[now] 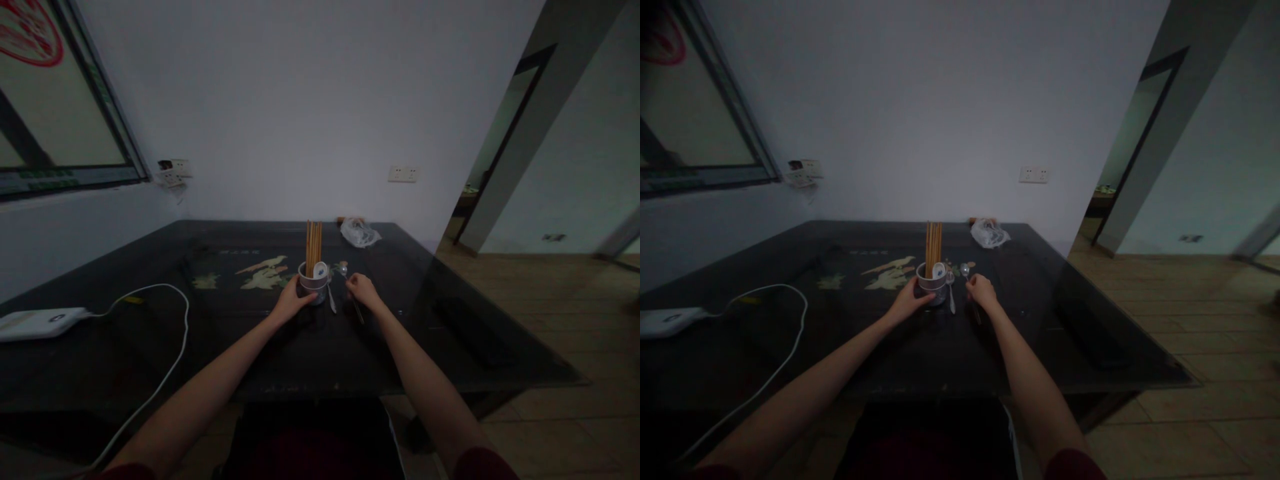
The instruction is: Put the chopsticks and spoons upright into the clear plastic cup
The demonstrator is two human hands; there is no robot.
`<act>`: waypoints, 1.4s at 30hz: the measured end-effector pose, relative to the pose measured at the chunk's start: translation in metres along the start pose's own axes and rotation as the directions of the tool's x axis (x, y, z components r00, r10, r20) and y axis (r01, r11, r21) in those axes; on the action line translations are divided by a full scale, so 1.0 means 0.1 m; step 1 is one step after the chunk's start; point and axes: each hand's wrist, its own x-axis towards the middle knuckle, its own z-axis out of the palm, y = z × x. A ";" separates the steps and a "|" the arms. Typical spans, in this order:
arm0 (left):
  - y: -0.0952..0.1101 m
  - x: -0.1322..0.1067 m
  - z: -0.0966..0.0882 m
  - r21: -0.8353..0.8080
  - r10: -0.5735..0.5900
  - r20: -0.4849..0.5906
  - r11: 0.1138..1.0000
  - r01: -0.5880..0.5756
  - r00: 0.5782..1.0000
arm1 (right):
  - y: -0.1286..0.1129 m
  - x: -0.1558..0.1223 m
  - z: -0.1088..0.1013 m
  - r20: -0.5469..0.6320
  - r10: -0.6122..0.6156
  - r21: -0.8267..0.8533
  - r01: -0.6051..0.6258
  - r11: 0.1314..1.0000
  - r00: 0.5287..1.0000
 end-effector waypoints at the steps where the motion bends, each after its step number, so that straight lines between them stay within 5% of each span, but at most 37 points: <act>1: 0.01 0.00 0.00 0.001 -0.005 -0.009 1.000 0.005 1.000 | 0.00 0.02 -0.01 0.008 -0.013 0.031 0.013 0.999 1.000; 4: 0.02 0.00 0.00 -0.024 -0.016 -0.006 1.000 0.015 1.000 | -0.01 0.04 -0.03 0.015 -0.074 0.254 0.068 0.965 0.997; 7: 0.00 0.00 0.01 -0.062 -0.021 0.013 0.998 0.022 1.000 | -0.04 0.04 -0.07 -0.028 -0.111 0.535 0.108 0.838 0.993; 12: -0.05 0.00 0.02 -0.080 -0.026 0.025 0.996 0.028 0.999 | -0.12 -0.01 -0.20 -0.082 -0.093 0.692 0.123 0.711 0.992; 27: -0.09 0.01 0.02 -0.061 -0.009 -0.002 0.998 0.009 1.000 | -0.53 -0.26 -0.51 -0.299 -0.112 0.826 0.316 0.466 0.948; 33: -0.05 0.01 0.01 -0.080 -0.033 0.007 0.996 0.033 0.999 | -0.96 -0.30 -0.73 -0.435 -0.178 0.792 0.469 0.390 0.883; 37: -0.03 0.00 0.01 -0.091 -0.037 0.016 0.995 0.038 0.999 | -1.28 -0.27 -0.76 -0.479 -0.281 0.723 0.555 0.411 0.832; 42: -0.09 0.02 0.03 -0.090 0.004 0.005 0.996 -0.003 1.000 | -1.46 -0.09 -0.48 -0.383 -0.362 0.682 0.524 0.511 0.850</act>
